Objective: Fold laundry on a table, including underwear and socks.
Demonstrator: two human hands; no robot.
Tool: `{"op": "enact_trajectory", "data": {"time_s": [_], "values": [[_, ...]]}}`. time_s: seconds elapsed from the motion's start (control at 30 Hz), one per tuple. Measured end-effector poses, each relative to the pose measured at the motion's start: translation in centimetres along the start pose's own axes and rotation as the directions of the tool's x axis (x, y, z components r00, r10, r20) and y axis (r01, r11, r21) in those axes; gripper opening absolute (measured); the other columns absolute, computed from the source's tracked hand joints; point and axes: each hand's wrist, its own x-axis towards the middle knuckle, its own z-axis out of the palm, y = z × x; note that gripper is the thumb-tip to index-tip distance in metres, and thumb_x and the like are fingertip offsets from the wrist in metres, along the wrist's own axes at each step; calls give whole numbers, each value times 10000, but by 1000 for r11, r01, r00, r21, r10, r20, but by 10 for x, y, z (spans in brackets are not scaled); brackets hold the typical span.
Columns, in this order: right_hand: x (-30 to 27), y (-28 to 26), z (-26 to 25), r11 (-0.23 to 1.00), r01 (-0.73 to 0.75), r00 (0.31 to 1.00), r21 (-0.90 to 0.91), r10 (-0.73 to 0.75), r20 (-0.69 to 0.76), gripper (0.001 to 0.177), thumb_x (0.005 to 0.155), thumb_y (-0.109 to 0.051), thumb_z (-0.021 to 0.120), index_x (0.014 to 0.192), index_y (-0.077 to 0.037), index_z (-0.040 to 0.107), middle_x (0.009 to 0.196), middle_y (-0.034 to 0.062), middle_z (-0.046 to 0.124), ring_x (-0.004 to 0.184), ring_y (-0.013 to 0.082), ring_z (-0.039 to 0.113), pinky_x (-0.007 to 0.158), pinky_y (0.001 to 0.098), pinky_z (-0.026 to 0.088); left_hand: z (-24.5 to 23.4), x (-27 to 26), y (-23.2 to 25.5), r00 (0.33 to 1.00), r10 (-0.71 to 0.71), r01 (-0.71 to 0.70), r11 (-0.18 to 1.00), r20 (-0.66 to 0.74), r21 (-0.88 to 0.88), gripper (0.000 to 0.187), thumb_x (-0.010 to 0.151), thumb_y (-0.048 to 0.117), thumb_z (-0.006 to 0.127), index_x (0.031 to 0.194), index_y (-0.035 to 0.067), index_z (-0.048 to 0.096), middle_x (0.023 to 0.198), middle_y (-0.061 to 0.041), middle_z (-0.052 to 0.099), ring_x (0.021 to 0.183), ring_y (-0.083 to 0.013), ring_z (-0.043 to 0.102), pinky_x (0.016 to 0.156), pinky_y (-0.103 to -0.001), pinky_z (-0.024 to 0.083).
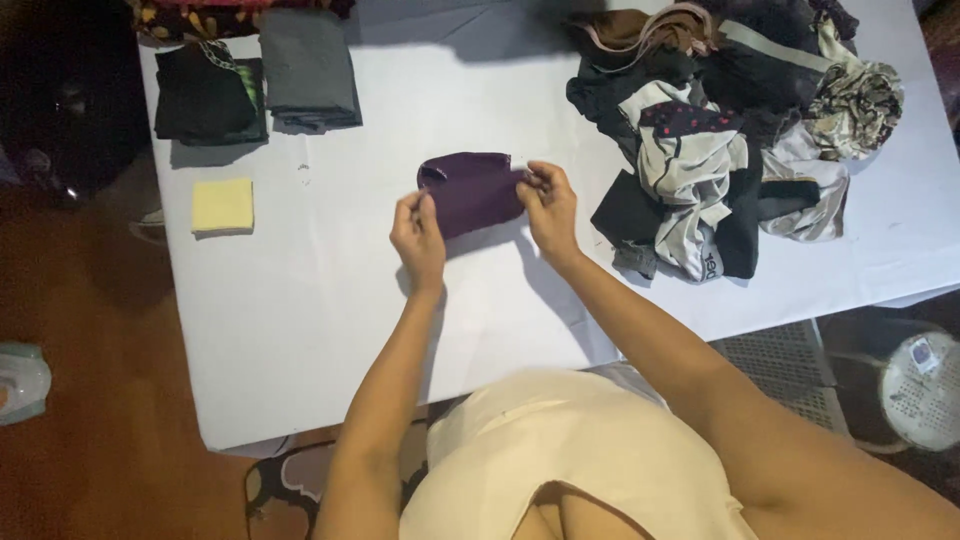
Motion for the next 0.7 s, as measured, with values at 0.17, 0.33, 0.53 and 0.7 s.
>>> {"op": "enact_trajectory", "data": {"time_s": [0.17, 0.33, 0.53, 0.7], "values": [[24, -12, 49, 939, -136, 974, -317, 69, -214, 267, 1049, -61, 531, 1302, 5, 584, 1044, 171, 679, 894, 227, 646, 812, 374, 543, 27, 33, -1, 985, 6, 35, 973, -175, 229, 234, 1086, 228, 530, 1089, 40, 669, 893, -70, 734, 798, -143, 698, 720, -298, 565], [36, 23, 55, 796, -14, 968, -605, -141, -208, 286, 1036, -21, 487, 1308, 30, 559, 1141, 240, 674, 1036, 381, 667, 919, 450, 521, 32, 55, 13, 969, -203, 244, 855, -139, 458, 263, 1092, 261, 486, 1109, 67, 663, 792, -91, 726, 696, -196, 693, 655, -362, 546], [20, 2, 55, 666, 128, 975, -735, -221, -31, 347, 1064, -55, 477, 1402, 20, 497, 1492, 260, 444, 1368, 398, 464, 1154, 515, 400, 26, 45, 41, 937, -297, 346, 722, -182, 599, 306, 1047, 288, 504, 1200, 58, 635, 1155, -129, 716, 1054, -303, 678, 859, -445, 548], [10, 3, 51, 361, 394, 887, -845, 93, 453, 640, 1048, -330, 421, 1589, -18, 283, 1683, 180, 179, 1560, 348, 129, 1223, 612, 61, 24, 28, -17, 859, 173, -481, 595, 482, 643, 472, 1067, 218, 525, 1511, 58, 505, 1644, -134, 429, 1574, -332, 341, 1280, -516, 271]]}}
